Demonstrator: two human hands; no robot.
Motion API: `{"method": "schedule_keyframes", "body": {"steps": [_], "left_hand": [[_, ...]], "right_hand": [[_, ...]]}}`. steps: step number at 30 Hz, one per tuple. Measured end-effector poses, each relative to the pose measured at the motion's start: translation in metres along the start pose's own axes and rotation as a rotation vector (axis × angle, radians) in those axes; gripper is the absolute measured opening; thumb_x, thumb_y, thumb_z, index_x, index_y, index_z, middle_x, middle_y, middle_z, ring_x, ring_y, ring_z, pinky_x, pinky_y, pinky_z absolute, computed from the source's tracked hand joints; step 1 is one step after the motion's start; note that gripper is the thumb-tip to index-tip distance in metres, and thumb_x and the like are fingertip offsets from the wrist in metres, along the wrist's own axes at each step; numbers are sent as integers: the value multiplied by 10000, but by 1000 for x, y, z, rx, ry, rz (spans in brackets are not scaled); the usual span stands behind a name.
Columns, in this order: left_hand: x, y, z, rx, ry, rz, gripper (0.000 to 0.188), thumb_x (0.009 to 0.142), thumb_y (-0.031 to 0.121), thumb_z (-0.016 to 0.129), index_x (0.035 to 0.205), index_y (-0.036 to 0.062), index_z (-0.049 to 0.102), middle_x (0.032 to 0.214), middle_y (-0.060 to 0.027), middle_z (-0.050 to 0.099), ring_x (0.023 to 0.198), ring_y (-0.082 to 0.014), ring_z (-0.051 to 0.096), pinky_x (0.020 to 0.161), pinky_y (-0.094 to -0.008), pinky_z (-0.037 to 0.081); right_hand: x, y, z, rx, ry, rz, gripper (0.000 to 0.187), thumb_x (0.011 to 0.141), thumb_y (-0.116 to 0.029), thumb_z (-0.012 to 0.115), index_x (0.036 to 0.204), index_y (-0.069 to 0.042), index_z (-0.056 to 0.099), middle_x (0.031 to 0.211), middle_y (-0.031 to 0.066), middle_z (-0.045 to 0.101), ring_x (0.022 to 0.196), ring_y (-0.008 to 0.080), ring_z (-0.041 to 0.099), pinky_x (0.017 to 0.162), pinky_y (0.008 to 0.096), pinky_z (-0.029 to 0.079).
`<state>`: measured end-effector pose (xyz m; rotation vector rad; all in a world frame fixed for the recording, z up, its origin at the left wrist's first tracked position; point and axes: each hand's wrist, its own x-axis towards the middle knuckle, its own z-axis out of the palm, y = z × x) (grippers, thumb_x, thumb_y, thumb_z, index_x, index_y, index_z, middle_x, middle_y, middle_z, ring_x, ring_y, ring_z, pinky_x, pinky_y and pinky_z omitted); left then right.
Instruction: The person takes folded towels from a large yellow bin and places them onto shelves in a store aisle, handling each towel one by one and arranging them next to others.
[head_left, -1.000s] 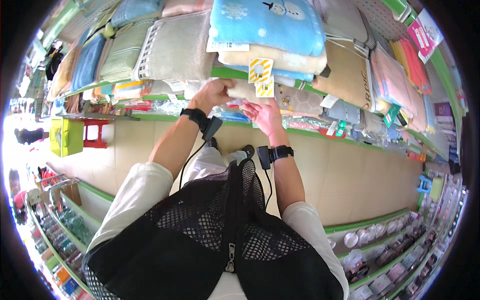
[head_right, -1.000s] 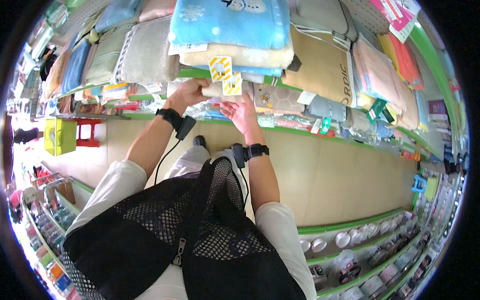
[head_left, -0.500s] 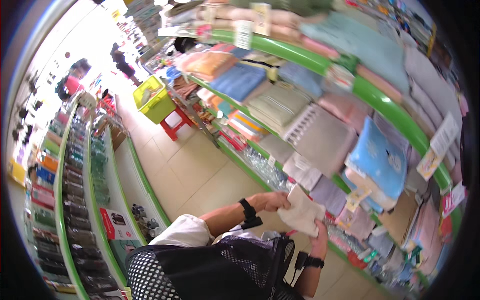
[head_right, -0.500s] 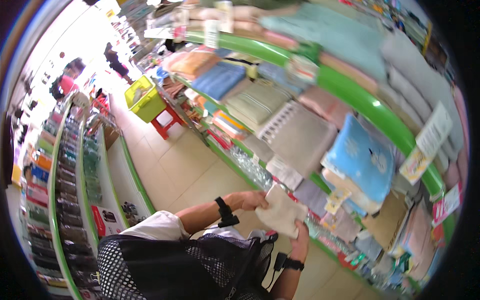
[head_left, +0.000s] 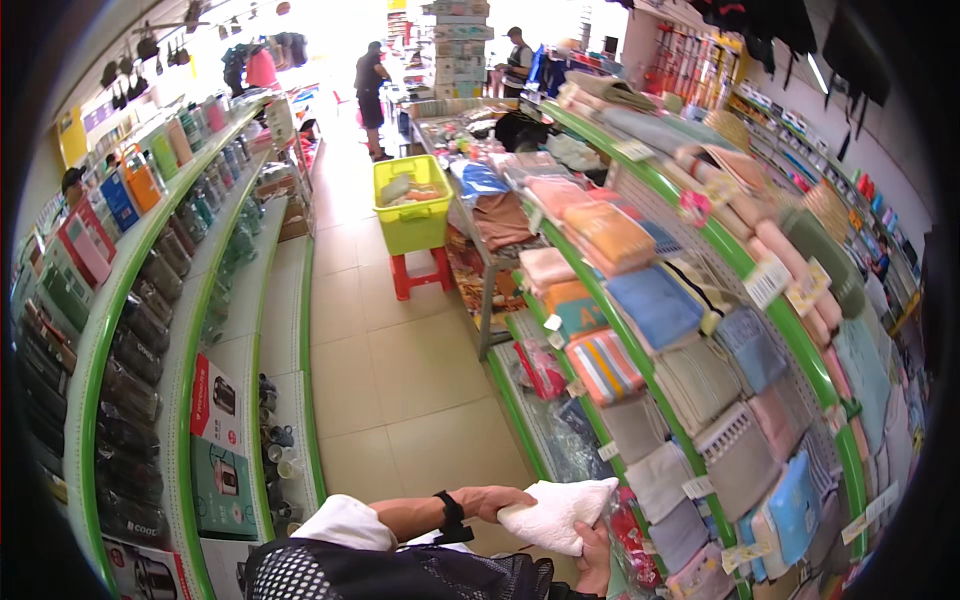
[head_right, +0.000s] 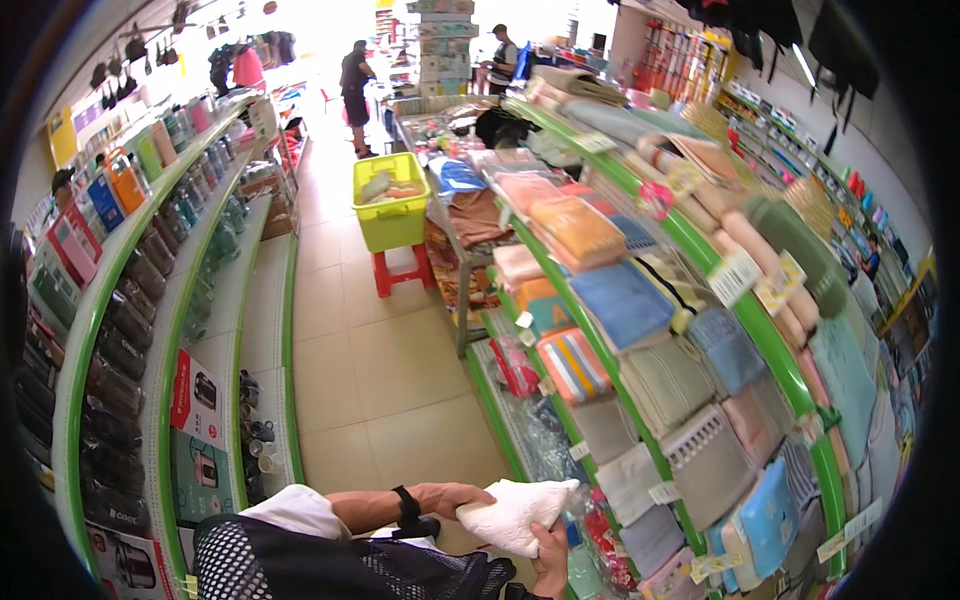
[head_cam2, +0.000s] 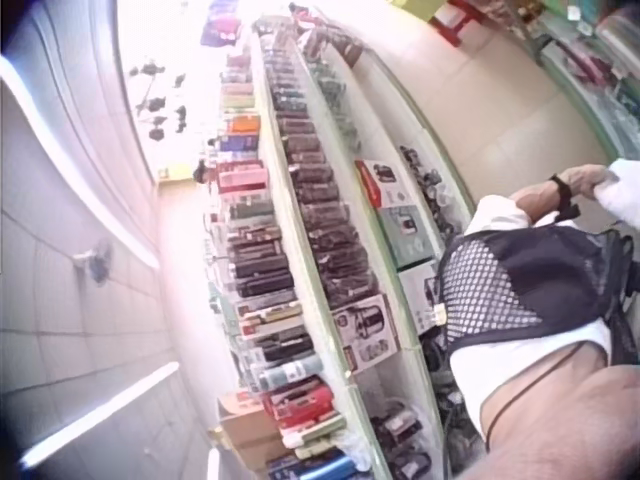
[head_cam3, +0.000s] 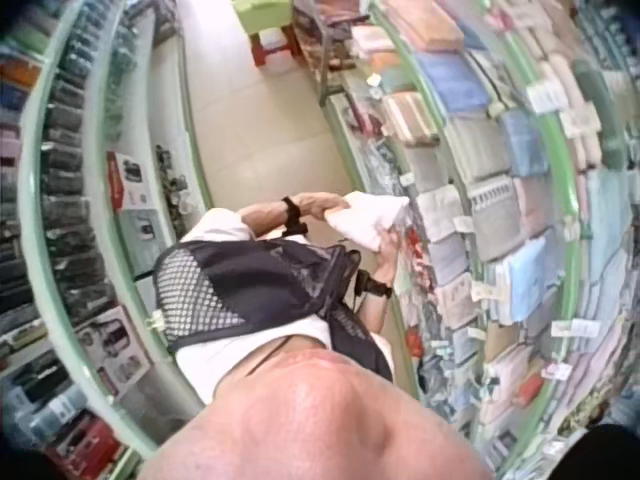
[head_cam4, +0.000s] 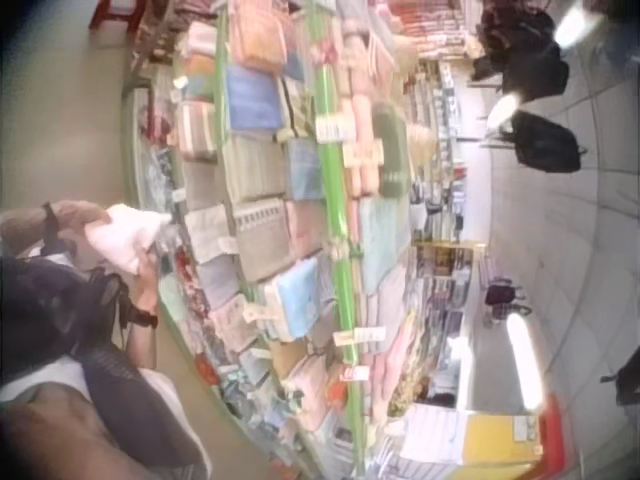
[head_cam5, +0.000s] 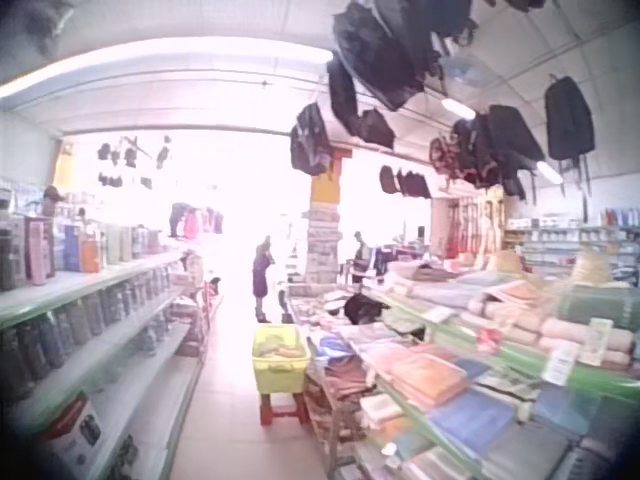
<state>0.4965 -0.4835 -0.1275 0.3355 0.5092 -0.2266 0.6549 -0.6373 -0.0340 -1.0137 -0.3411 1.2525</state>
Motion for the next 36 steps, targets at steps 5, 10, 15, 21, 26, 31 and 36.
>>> {"method": "schedule_keyframes", "body": {"steps": [5, 10, 15, 21, 26, 31, 36], "left_hand": [[-107, 14, -31, -154, 128, 115, 367, 866, 232, 523, 1152, 4, 489, 1102, -99, 585, 923, -173, 599, 831, -294, 481], [-166, 18, -98, -391, 120, 320, 433, 854, 195, 536, 1209, -25, 418, 1184, -156, 523, 995, -233, 571, 888, -357, 458], [-228, 34, -132, -495, 168, 612, 482, 838, 115, 530, 1248, -57, 346, 1215, -209, 480, 1064, -284, 535, 952, -417, 409], [-272, 87, -167, -491, 251, 894, 508, 804, 62, 541, 1253, -62, 340, 1211, -222, 478, 1050, -313, 539, 924, -436, 435], [-292, 160, -167, -515, 326, 997, 509, 788, 17, 512, 1256, -67, 332, 1217, -217, 467, 1065, -332, 523, 917, -442, 441], [-308, 249, -176, -492, 440, 1040, 491, 784, 32, 490, 1240, -75, 343, 1207, -208, 478, 1055, -338, 527, 912, -456, 439], [-315, 320, -189, -535, 493, 1085, 436, 797, 8, 486, 1203, -99, 369, 1179, -229, 488, 1034, -344, 538, 890, -454, 458]], "right_hand": [[52, 38, 96, -96, -201, 111, 545, 724, -22, 559, 1236, 34, 382, 1170, 132, 508, 1042, 237, 523, 917, 349, 409], [96, 69, 177, -210, -353, 248, 455, 751, -8, 539, 1184, 71, 422, 1101, 143, 550, 990, 231, 554, 873, 343, 443], [154, 95, 234, -364, -465, 368, 464, 739, -15, 545, 1179, 66, 424, 1104, 133, 545, 974, 215, 556, 871, 326, 443], [260, 130, 290, -434, -687, 500, 463, 747, -16, 544, 1181, 68, 408, 1102, 128, 543, 980, 194, 552, 863, 312, 449], [334, 119, 331, -303, -768, 592, 445, 766, 5, 530, 1189, 56, 406, 1126, 125, 533, 992, 198, 553, 871, 324, 454], [422, 112, 364, -307, -779, 625, 433, 777, 5, 514, 1193, 52, 406, 1126, 127, 533, 990, 200, 559, 873, 329, 458], [486, 101, 393, -274, -740, 644, 366, 824, -23, 476, 1177, 54, 420, 1120, 136, 538, 984, 211, 567, 856, 336, 470]]}}
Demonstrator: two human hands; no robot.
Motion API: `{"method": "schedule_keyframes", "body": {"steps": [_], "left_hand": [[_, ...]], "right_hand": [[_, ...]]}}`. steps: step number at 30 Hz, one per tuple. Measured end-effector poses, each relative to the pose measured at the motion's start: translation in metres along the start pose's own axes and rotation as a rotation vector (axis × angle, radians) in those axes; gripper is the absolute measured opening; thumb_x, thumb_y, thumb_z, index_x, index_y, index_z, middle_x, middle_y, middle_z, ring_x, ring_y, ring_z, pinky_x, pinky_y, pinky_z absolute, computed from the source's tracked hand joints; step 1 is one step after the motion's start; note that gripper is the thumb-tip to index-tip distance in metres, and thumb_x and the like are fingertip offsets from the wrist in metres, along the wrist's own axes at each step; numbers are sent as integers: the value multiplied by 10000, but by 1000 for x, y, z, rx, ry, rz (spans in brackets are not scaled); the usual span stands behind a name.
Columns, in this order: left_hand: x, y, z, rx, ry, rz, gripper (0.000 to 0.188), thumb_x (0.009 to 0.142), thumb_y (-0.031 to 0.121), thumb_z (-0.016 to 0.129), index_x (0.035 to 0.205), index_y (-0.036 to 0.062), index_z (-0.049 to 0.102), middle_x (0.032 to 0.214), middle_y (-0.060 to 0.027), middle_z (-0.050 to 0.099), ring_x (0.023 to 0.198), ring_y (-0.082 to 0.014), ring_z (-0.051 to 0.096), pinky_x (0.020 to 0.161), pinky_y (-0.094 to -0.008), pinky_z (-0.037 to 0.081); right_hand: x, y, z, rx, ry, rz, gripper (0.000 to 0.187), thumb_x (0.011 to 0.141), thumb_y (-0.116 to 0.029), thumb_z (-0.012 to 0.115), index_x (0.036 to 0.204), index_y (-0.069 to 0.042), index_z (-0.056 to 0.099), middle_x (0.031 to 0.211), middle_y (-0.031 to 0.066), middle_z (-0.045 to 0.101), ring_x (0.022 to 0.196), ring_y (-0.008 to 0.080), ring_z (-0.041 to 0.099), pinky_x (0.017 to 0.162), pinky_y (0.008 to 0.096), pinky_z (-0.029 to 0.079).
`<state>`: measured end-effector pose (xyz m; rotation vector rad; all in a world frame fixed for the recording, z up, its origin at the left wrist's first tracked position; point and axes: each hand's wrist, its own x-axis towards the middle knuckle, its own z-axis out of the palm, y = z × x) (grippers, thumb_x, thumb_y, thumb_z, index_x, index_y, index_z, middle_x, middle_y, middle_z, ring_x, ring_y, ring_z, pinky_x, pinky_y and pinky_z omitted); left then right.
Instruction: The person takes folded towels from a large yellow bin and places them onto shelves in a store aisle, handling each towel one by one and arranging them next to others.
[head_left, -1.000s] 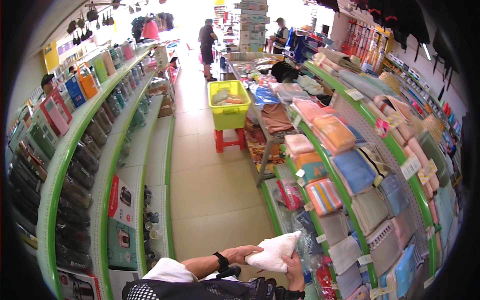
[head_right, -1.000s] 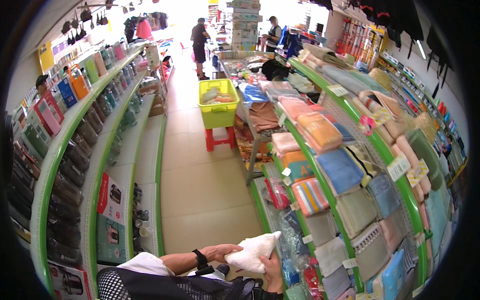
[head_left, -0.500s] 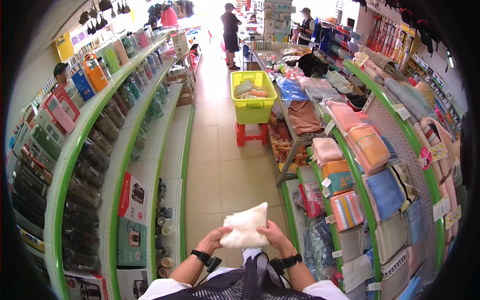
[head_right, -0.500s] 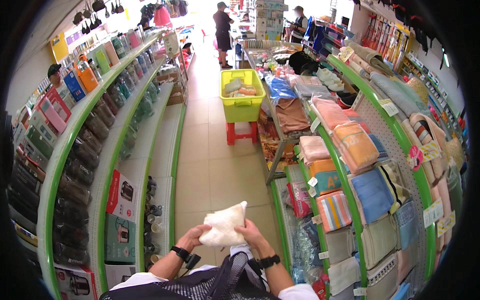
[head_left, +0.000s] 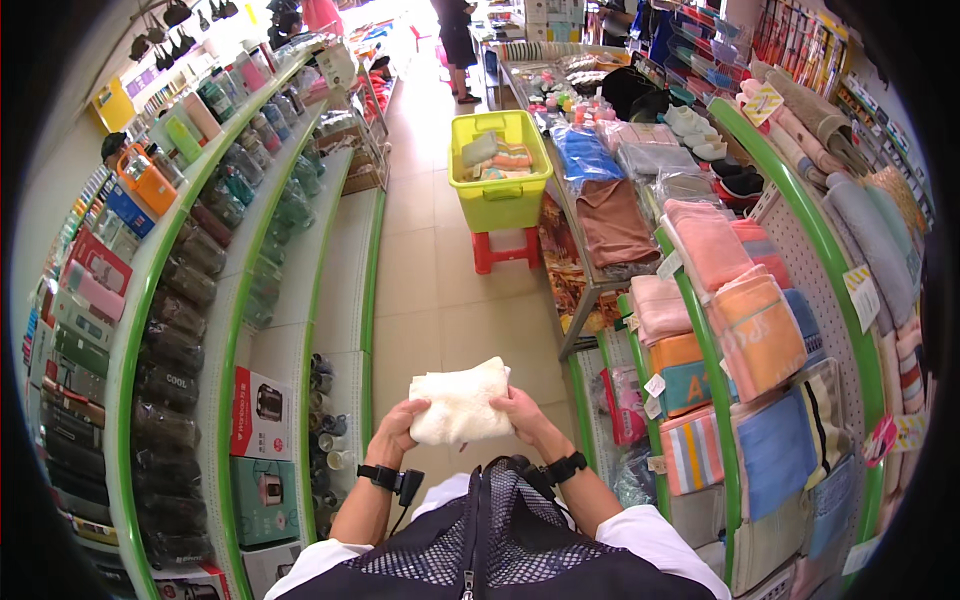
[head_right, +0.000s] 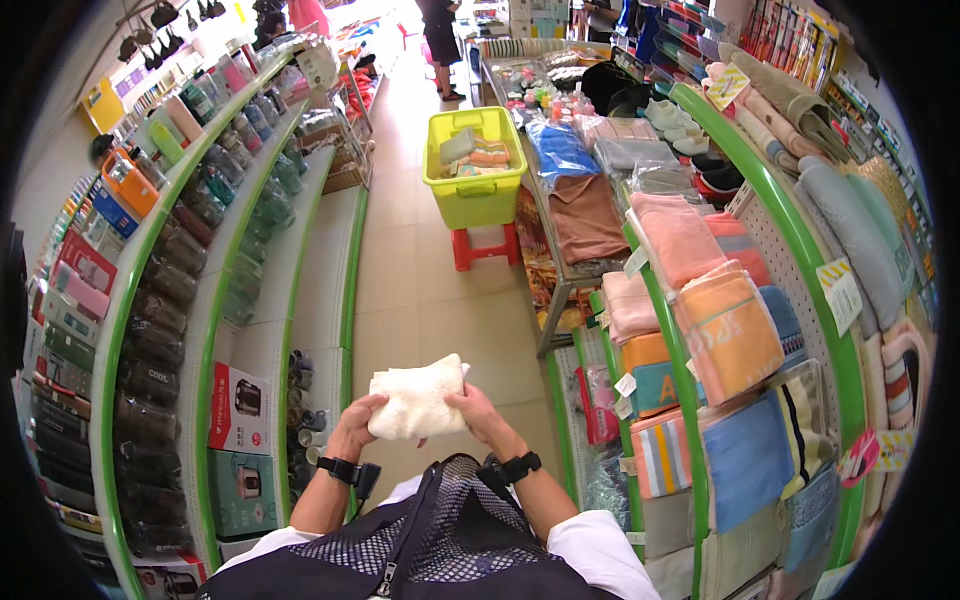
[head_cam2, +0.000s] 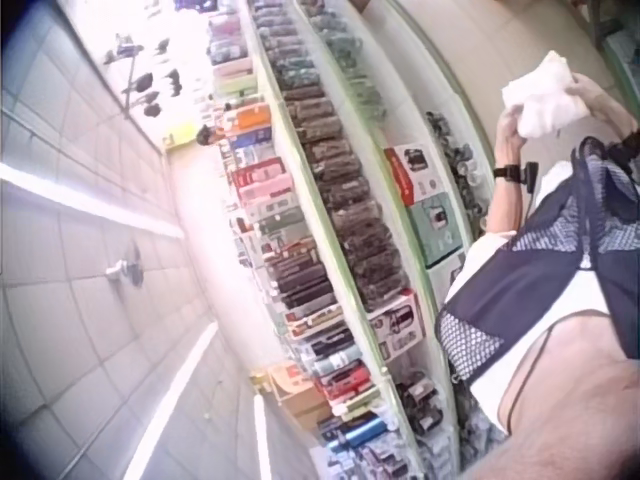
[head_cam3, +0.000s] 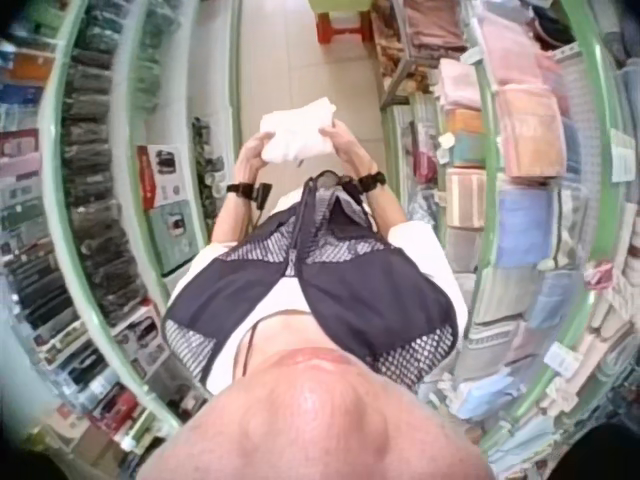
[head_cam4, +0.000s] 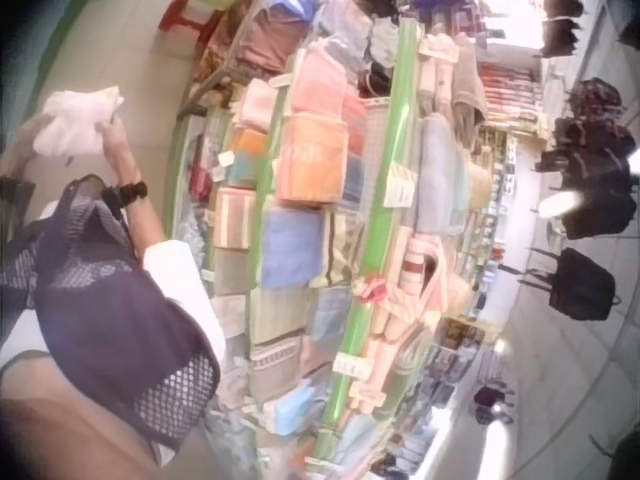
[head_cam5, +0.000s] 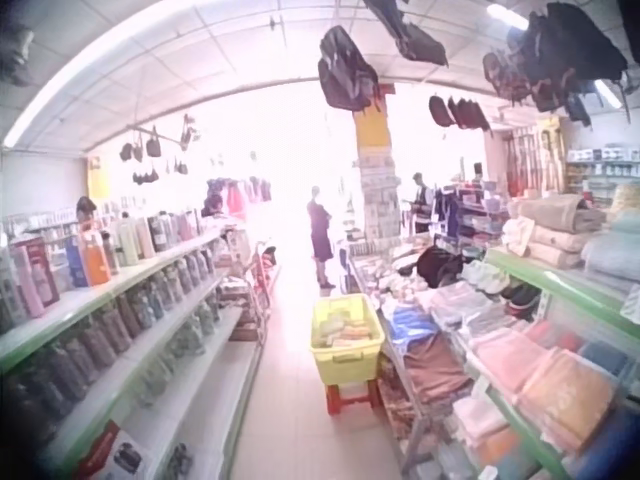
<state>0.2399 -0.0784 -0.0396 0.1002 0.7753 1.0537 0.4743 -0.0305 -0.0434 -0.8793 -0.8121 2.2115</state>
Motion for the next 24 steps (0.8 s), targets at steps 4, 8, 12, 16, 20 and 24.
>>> {"method": "schedule_keyframes", "body": {"steps": [4, 8, 12, 16, 20, 24], "left_hand": [[38, 25, 12, 54, 65, 30, 411, 796, -13, 487, 1182, -110, 387, 1159, -233, 500, 1014, -338, 550, 870, -444, 474], [83, 53, 12, 133, 34, 36, 417, 808, 7, 481, 1190, -122, 375, 1168, -235, 492, 1029, -341, 541, 888, -453, 455], [140, 97, 17, 236, 25, -25, 407, 809, 11, 476, 1182, -122, 382, 1145, -233, 508, 1000, -328, 559, 873, -444, 468], [217, 157, 24, 228, -74, -83, 392, 809, 13, 466, 1171, -121, 393, 1128, -219, 523, 964, -313, 579, 854, -418, 485], [288, 233, 64, 285, -159, -114, 394, 805, 10, 471, 1176, -100, 399, 1132, -194, 528, 960, -293, 584, 846, -395, 493], [355, 302, 89, 315, -176, -63, 382, 791, -19, 478, 1165, -71, 417, 1114, -186, 535, 945, -280, 590, 826, -393, 506]], "right_hand": [[34, -21, -18, -20, 75, 30, 335, 852, -58, 465, 1164, 59, 427, 1113, 149, 542, 978, 219, 571, 849, 339, 471], [72, -43, -32, 32, 75, 33, 337, 859, -76, 465, 1160, 71, 426, 1113, 153, 545, 972, 226, 574, 849, 342, 470], [129, -59, -47, 73, 162, 20, 327, 861, -89, 476, 1138, 81, 445, 1105, 158, 554, 960, 232, 581, 838, 349, 476], [193, -88, -60, 108, 244, -63, 315, 859, -86, 480, 1129, 75, 464, 1082, 151, 567, 945, 226, 585, 835, 343, 476], [250, -159, -51, 178, 391, -124, 302, 858, -73, 470, 1122, 74, 473, 1061, 142, 575, 952, 218, 582, 841, 331, 469], [321, -201, -60, 170, 447, -218, 297, 857, -82, 474, 1119, 56, 489, 1040, 124, 583, 910, 189, 584, 796, 304, 472]]}}
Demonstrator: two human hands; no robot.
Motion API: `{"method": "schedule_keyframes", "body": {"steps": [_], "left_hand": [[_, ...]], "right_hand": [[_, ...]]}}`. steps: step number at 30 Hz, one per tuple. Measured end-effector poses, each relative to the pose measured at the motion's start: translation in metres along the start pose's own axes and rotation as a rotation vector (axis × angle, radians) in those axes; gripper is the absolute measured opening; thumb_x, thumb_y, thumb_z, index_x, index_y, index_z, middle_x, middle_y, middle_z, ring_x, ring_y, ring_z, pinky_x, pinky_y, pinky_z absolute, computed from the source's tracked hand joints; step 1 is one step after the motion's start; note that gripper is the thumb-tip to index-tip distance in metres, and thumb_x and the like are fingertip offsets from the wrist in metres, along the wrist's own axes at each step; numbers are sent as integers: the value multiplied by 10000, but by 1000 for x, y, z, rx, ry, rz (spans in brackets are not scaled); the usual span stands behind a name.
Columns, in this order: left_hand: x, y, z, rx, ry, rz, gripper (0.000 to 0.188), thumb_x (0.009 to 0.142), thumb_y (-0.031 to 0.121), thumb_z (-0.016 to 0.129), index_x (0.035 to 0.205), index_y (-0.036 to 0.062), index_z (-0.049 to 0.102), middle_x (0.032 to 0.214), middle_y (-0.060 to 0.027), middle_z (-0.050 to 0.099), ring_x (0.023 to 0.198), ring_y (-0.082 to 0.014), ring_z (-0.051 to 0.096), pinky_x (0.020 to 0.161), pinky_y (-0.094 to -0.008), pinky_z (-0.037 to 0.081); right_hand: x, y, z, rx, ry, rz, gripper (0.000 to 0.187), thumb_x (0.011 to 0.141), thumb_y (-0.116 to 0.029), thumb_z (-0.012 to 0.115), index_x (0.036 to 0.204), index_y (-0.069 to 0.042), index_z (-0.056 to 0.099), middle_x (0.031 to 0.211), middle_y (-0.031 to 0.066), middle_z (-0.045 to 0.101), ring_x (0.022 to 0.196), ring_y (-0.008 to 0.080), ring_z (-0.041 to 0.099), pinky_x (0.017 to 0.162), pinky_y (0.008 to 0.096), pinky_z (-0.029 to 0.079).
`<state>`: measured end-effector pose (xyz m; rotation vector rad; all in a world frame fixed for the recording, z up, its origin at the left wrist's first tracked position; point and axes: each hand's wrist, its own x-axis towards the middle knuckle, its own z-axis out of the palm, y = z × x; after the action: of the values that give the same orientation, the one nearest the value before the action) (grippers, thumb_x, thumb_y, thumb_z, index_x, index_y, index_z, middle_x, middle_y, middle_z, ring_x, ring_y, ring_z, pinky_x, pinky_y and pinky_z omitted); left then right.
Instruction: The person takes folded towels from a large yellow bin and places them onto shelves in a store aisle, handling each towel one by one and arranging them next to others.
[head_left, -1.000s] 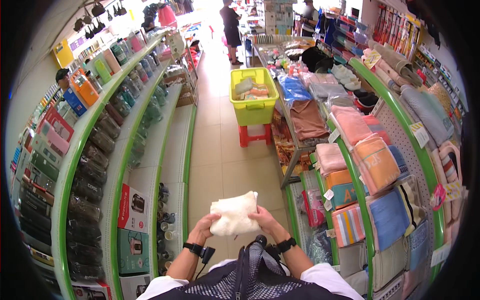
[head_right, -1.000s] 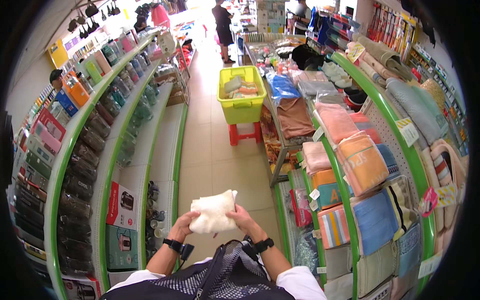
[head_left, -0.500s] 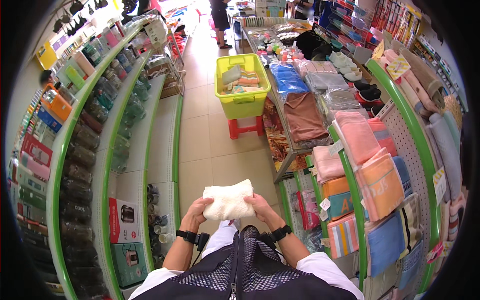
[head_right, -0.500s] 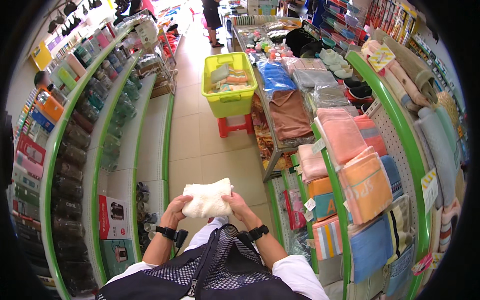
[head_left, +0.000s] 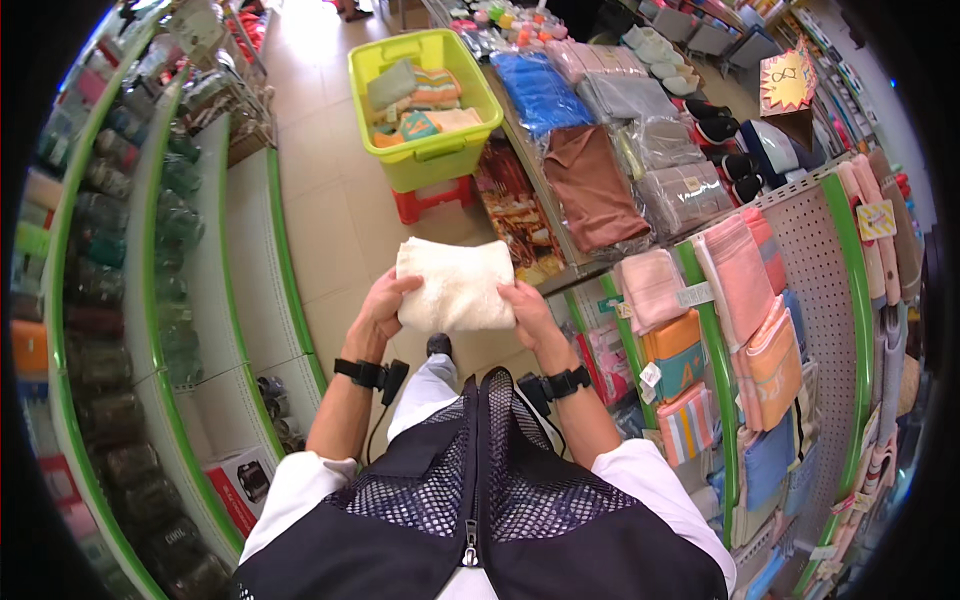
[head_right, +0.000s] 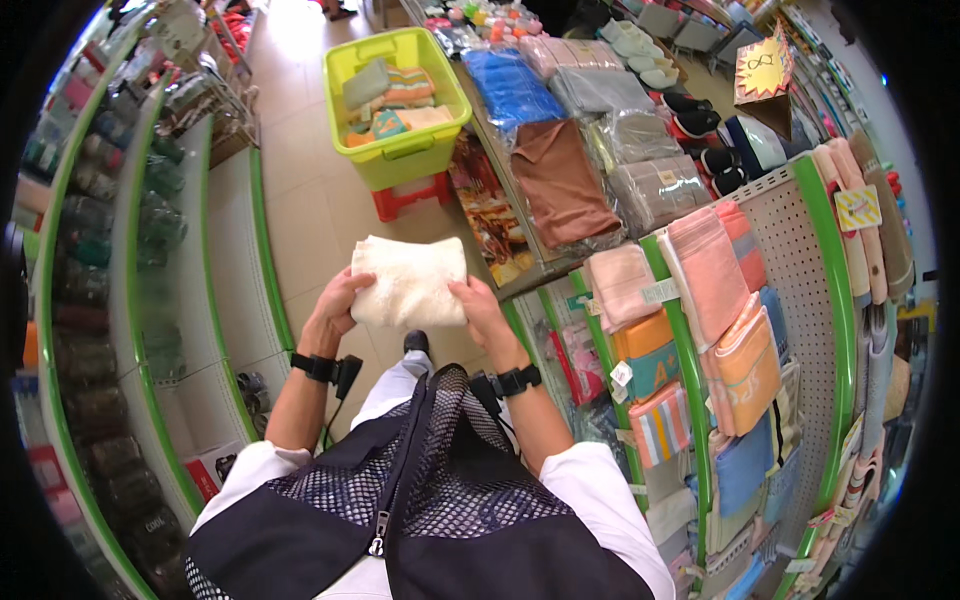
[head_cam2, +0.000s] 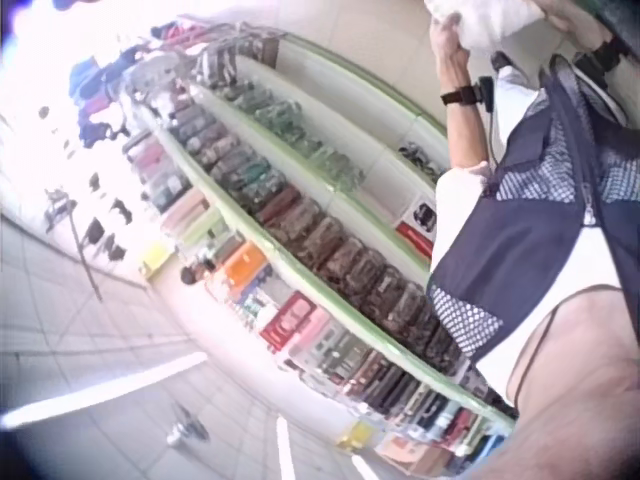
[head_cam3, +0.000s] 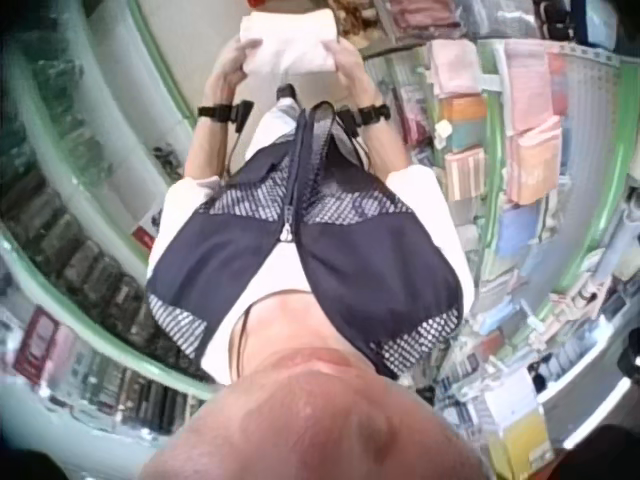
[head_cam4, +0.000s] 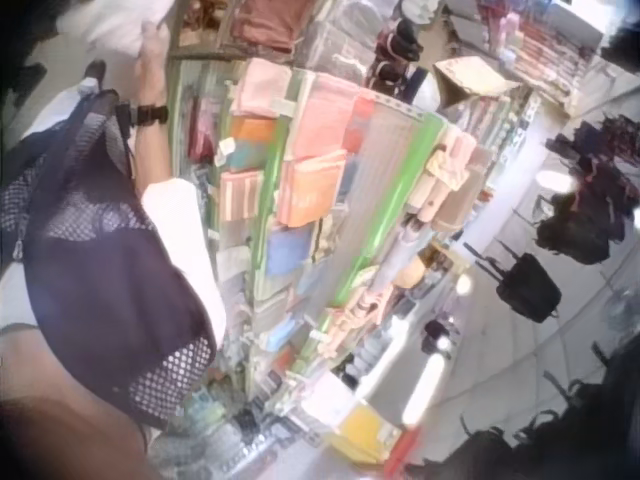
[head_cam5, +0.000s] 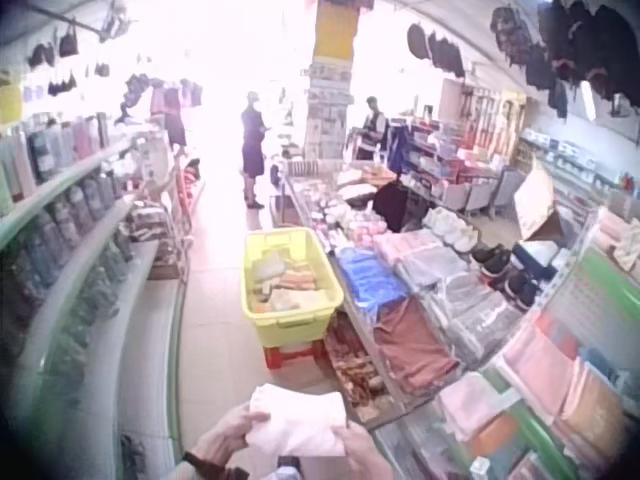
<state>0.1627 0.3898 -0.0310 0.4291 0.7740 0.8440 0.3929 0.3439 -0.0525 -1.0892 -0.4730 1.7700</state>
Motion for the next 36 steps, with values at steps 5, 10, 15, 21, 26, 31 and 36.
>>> {"method": "schedule_keyframes", "body": {"steps": [5, 10, 15, 21, 26, 31, 36], "left_hand": [[52, 35, -22, -28, 17, -87, 378, 775, -45, 471, 1150, -65, 425, 1111, -183, 537, 951, -278, 589, 813, -391, 511], [93, 62, -36, -31, 44, -131, 390, 767, -44, 474, 1153, -59, 431, 1114, -179, 540, 952, -278, 587, 831, -393, 501], [125, 78, -37, -84, 122, -135, 379, 772, -22, 490, 1146, -53, 438, 1119, -180, 539, 960, -275, 581, 860, -389, 480], [165, 131, -5, -88, 171, -11, 440, 796, 1, 473, 1209, -90, 352, 1157, -216, 499, 979, -327, 563, 878, -423, 471], [231, 155, 46, -47, 289, 35, 416, 811, -6, 443, 1203, -108, 348, 1174, -231, 479, 1002, -328, 555, 871, -431, 477], [299, 188, 75, 36, 219, -3, 397, 822, 0, 448, 1195, -105, 358, 1144, -225, 498, 980, -312, 567, 835, -419, 500], [365, 221, 84, 52, 268, -51, 386, 818, -12, 442, 1188, -94, 367, 1136, -219, 508, 976, -313, 571, 834, -423, 501]], "right_hand": [[51, -7, 21, -51, 117, 6, 306, 849, -101, 488, 1121, 39, 495, 1026, 103, 587, 896, 167, 574, 784, 288, 458], [106, -6, 17, -34, 116, 52, 298, 861, -143, 492, 1100, 33, 512, 1011, 96, 596, 893, 170, 581, 782, 293, 462], [149, -36, 21, 3, 82, 158, 311, 900, -200, 458, 1095, 34, 523, 1014, 108, 609, 889, 189, 602, 794, 306, 474], [226, -102, 21, -28, -148, 211, 305, 892, -156, 468, 1112, 54, 496, 1046, 132, 592, 918, 199, 592, 793, 312, 476], [284, -191, 10, 18, -208, 192, 290, 877, -133, 490, 1087, 66, 499, 1002, 124, 597, 865, 186, 600, 756, 291, 480], [334, -235, -11, -32, -148, 82, 277, 866, -127, 491, 1066, 64, 505, 963, 109, 597, 813, 173, 596, 728, 295, 478], [394, -260, -17, -170, -17, 50, 289, 858, -135, 502, 1073, 58, 508, 966, 102, 599, 848, 155, 584, 746, 290, 462]]}}
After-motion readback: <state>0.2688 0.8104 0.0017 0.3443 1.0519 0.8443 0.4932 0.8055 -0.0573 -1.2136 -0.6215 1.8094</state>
